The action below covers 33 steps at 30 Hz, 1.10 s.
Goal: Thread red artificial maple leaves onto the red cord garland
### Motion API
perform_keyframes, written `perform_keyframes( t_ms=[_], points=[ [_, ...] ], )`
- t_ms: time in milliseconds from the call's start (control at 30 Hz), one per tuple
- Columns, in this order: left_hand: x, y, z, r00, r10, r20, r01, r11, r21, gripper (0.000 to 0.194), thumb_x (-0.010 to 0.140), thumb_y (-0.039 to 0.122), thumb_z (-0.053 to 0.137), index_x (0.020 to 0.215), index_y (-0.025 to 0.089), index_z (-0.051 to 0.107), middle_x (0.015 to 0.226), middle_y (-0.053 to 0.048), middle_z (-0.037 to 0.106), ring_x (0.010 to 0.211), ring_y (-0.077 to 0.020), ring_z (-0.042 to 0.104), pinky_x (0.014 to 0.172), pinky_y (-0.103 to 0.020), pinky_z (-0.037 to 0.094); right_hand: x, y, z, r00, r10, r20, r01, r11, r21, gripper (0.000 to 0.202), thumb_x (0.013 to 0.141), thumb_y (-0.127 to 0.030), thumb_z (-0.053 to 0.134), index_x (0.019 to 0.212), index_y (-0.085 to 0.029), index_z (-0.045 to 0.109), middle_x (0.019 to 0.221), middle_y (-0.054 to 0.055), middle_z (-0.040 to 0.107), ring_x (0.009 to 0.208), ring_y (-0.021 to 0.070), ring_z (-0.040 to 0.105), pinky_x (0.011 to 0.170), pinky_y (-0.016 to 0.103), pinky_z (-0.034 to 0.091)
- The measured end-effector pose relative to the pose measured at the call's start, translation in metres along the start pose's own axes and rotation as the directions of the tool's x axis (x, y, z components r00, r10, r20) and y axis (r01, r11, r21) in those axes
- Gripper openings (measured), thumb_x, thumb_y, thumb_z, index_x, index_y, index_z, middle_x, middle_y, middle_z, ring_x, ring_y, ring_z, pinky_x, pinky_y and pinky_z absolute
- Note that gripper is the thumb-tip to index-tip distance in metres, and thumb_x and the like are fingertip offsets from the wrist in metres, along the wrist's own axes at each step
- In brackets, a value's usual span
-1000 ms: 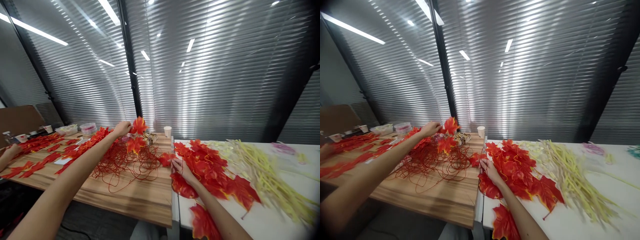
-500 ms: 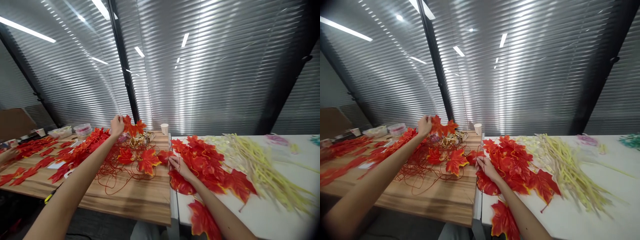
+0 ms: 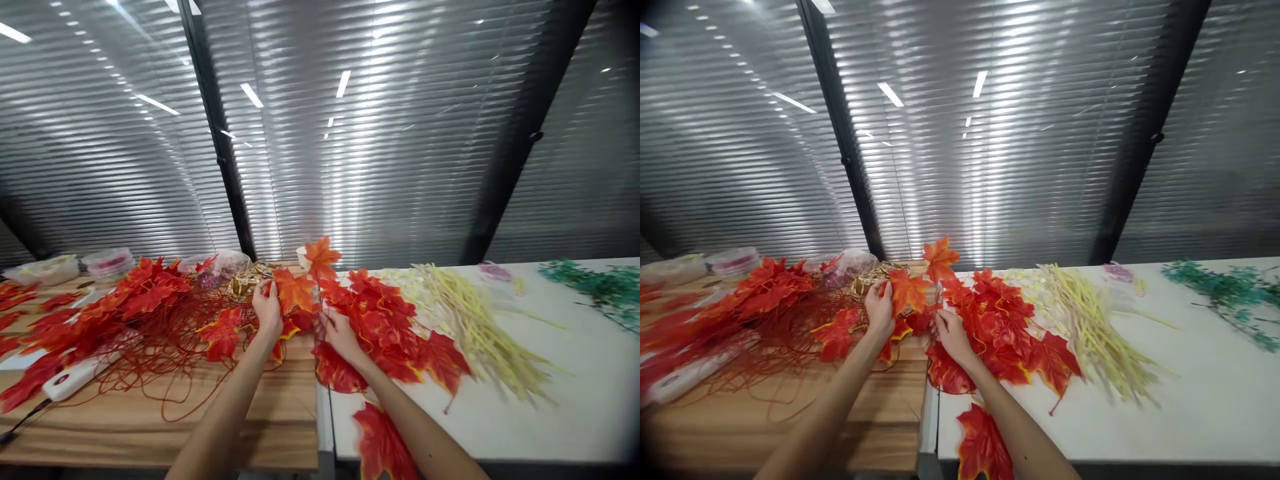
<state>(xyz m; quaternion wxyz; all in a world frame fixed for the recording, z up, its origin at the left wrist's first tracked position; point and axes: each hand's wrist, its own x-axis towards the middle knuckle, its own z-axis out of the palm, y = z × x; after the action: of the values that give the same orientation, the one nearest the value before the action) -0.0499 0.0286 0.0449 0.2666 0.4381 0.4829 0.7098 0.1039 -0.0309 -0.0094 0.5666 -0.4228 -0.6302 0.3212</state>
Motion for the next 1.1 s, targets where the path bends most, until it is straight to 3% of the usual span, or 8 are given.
perform_keyframes(
  t_ms=[133,233,367,600,767,900,1033,1100],
  points=[
    [-0.019,-0.022,-0.008,0.988,-0.082,0.128,0.095,0.991,-0.097,0.020,0.071,0.026,0.054,0.091,0.019,0.053,0.102,-0.008,0.059,0.092,-0.0158,0.058,0.079,-0.028,0.046,0.002,0.001,-0.005,0.994,-0.034,-0.108,0.025,0.996,-0.081,0.035,0.083,-0.048,0.043,0.067,-0.019,0.056,0.064,0.003,0.056,0.061,0.0161,0.052,0.060,0.027,0.043],
    [-0.020,-0.023,-0.012,0.951,-0.124,0.282,0.166,0.978,-0.128,0.027,0.068,0.024,0.056,0.095,0.019,0.054,0.107,-0.008,0.059,0.095,-0.0168,0.058,0.080,-0.030,0.047,0.002,0.000,-0.006,0.994,0.083,-0.075,-0.077,0.994,0.081,0.033,0.081,-0.048,0.046,0.076,-0.018,0.058,0.061,0.002,0.056,0.055,0.0143,0.052,0.052,0.025,0.043],
    [-0.020,-0.022,-0.014,0.901,-0.196,0.386,0.230,0.972,-0.044,0.024,0.066,0.020,0.054,0.090,0.018,0.059,0.102,-0.008,0.062,0.091,-0.0173,0.059,0.080,-0.031,0.047,0.003,-0.001,-0.008,0.973,0.226,-0.040,-0.208,0.945,0.252,0.037,0.076,-0.050,0.052,0.092,-0.018,0.061,0.065,0.003,0.061,0.055,0.0146,0.055,0.047,0.024,0.044],
    [-0.034,-0.009,-0.013,0.832,-0.091,0.548,-0.076,0.958,0.275,0.021,0.060,0.011,0.051,0.071,0.020,0.067,0.075,-0.004,0.068,0.071,-0.0179,0.061,0.071,-0.030,0.047,0.001,-0.009,-0.010,0.962,0.263,-0.072,-0.228,0.919,0.321,0.041,0.075,-0.050,0.054,0.099,-0.018,0.063,0.088,0.007,0.066,0.067,0.0169,0.059,0.051,0.026,0.048],
    [-0.042,0.000,-0.014,0.763,-0.012,0.646,-0.205,0.943,0.261,0.018,0.068,0.020,0.055,0.079,0.024,0.069,0.077,-0.003,0.069,0.071,-0.0185,0.063,0.071,-0.031,0.048,-0.001,-0.012,-0.009,0.978,0.206,-0.028,-0.193,0.950,0.244,0.036,0.076,-0.049,0.054,0.096,-0.021,0.065,0.088,0.007,0.067,0.082,0.0226,0.059,0.066,0.034,0.050],
    [-0.042,-0.001,-0.012,0.743,-0.046,0.667,-0.063,0.988,0.138,0.024,0.069,0.029,0.061,0.091,0.022,0.067,0.085,-0.007,0.069,0.078,-0.0194,0.064,0.073,-0.031,0.051,0.001,-0.010,-0.009,0.993,0.116,0.023,-0.119,0.975,0.187,0.032,0.077,-0.047,0.054,0.087,-0.019,0.067,0.087,0.006,0.067,0.085,0.0220,0.058,0.078,0.036,0.047],
    [-0.046,-0.005,-0.008,0.658,-0.111,0.745,0.095,0.993,0.064,0.031,0.067,0.028,0.065,0.096,0.020,0.065,0.091,-0.008,0.067,0.082,-0.0184,0.063,0.076,-0.031,0.051,0.002,-0.003,-0.009,0.994,0.077,0.072,-0.086,0.987,0.133,0.030,0.079,-0.043,0.052,0.089,-0.018,0.066,0.082,0.004,0.066,0.076,0.0187,0.059,0.073,0.032,0.048],
    [-0.049,-0.007,-0.007,0.647,-0.113,0.754,0.120,0.992,0.045,0.033,0.065,0.026,0.067,0.097,0.019,0.065,0.094,-0.009,0.067,0.082,-0.0181,0.063,0.077,-0.031,0.051,0.001,0.001,-0.008,0.995,0.069,0.075,-0.077,0.990,0.116,0.030,0.079,-0.041,0.052,0.093,-0.019,0.065,0.082,0.004,0.066,0.077,0.0189,0.060,0.072,0.032,0.048]
  ],
)
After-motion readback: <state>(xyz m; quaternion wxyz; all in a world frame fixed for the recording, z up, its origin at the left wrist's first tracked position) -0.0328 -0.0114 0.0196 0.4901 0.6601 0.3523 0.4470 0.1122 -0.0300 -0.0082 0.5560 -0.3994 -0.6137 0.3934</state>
